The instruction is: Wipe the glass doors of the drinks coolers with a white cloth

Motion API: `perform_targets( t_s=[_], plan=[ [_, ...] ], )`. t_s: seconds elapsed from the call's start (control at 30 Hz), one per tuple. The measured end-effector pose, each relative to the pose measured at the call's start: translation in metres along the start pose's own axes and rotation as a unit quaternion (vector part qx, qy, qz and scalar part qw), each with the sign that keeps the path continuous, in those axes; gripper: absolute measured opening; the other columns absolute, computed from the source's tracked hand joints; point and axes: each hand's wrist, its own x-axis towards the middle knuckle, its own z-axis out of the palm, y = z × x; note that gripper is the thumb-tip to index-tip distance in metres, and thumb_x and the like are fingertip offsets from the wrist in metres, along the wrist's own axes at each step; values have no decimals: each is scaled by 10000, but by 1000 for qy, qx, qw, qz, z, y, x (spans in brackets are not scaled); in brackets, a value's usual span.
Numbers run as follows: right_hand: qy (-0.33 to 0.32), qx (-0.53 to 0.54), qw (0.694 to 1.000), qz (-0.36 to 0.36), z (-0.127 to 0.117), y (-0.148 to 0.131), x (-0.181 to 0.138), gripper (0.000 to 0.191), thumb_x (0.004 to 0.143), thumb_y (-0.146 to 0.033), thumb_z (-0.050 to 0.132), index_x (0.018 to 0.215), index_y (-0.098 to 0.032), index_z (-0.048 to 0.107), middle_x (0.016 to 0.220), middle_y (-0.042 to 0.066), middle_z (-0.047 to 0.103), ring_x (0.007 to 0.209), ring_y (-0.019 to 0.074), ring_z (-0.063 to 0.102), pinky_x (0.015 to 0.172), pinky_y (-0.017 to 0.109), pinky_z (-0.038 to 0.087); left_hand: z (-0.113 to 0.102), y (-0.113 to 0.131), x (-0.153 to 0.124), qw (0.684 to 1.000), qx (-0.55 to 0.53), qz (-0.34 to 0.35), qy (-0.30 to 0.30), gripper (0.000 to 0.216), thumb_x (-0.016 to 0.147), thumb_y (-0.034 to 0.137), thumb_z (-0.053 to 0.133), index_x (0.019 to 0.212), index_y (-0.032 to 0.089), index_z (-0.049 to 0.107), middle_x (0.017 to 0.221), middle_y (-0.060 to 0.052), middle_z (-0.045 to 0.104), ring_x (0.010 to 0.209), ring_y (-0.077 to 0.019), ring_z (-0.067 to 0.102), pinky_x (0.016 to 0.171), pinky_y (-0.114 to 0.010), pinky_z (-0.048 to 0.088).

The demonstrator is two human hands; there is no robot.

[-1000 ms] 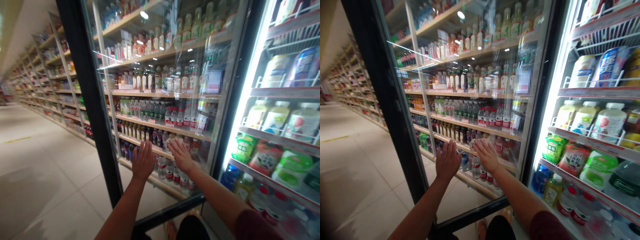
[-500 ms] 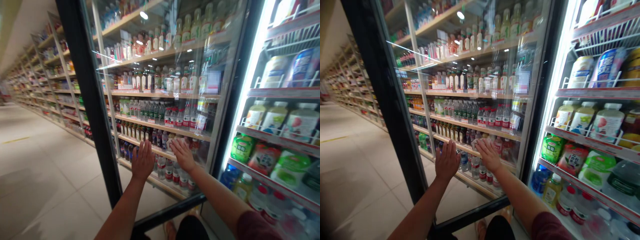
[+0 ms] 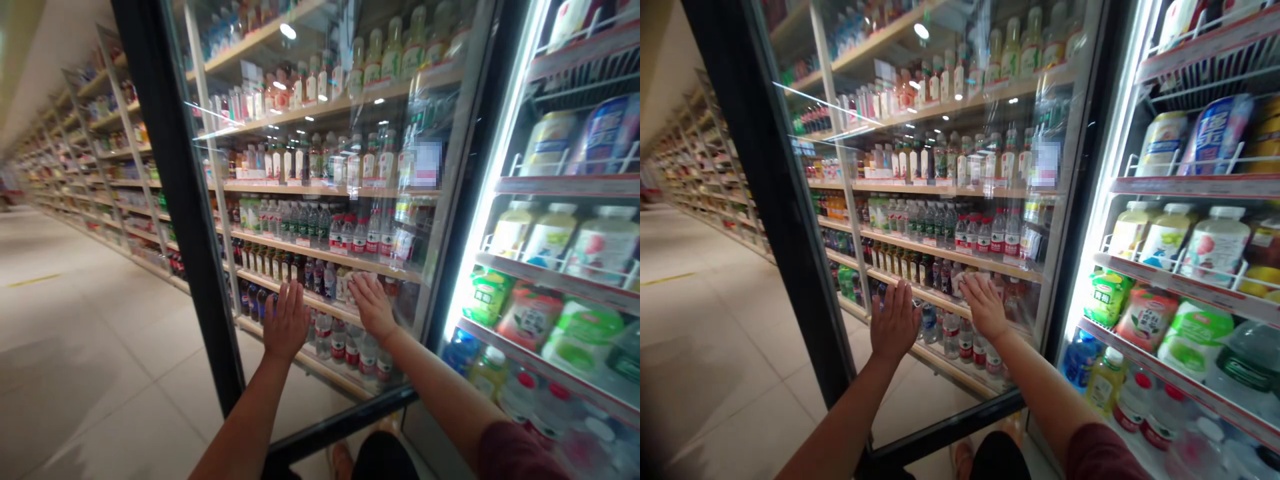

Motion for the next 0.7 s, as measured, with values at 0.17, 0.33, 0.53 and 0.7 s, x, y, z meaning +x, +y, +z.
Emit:
perform_targets(
  t_s=[0.17, 0.33, 0.53, 0.7],
  plan=[
    [60, -7, 995, 77, 3, -1, 5, 624, 956, -74, 399, 1560, -193, 297, 1520, 134, 482, 1533, 240, 209, 1208, 516, 312, 0, 0, 0, 1000, -24, -3, 2, 745, 956, 261, 566, 1576, 115, 181, 1514, -169, 409, 1501, -257, 209, 1262, -460, 58],
    [-35, 1, 999, -40, 0, -4, -10, 553, 959, -101, 415, 1488, -260, 445, 1477, 58, 546, 1515, 191, 265, 1239, 442, 271, -2, 1, 1, 1000, -13, 0, 4, 757, 945, 258, 585, 1571, 98, 192, 1508, -173, 419, 1511, -248, 173, 1263, -451, 53],
    [50, -3, 996, 76, -2, 24, -1, 609, 977, -104, 407, 1561, -235, 296, 1530, 104, 475, 1525, 222, 236, 1214, 498, 324, -2, 0, 2, 1000, 6, 8, 7, 742, 961, 273, 554, 1574, 92, 177, 1506, -168, 418, 1510, -236, 160, 1263, -447, 56],
    [14, -1, 999, 39, -2, 9, -15, 633, 969, -81, 396, 1571, -225, 264, 1530, 110, 474, 1536, 226, 192, 1213, 504, 324, -1, 0, 0, 1000, -7, 0, 3, 740, 960, 274, 551, 1578, 115, 176, 1513, -168, 405, 1493, -256, 227, 1262, -453, 63]
  ],
)
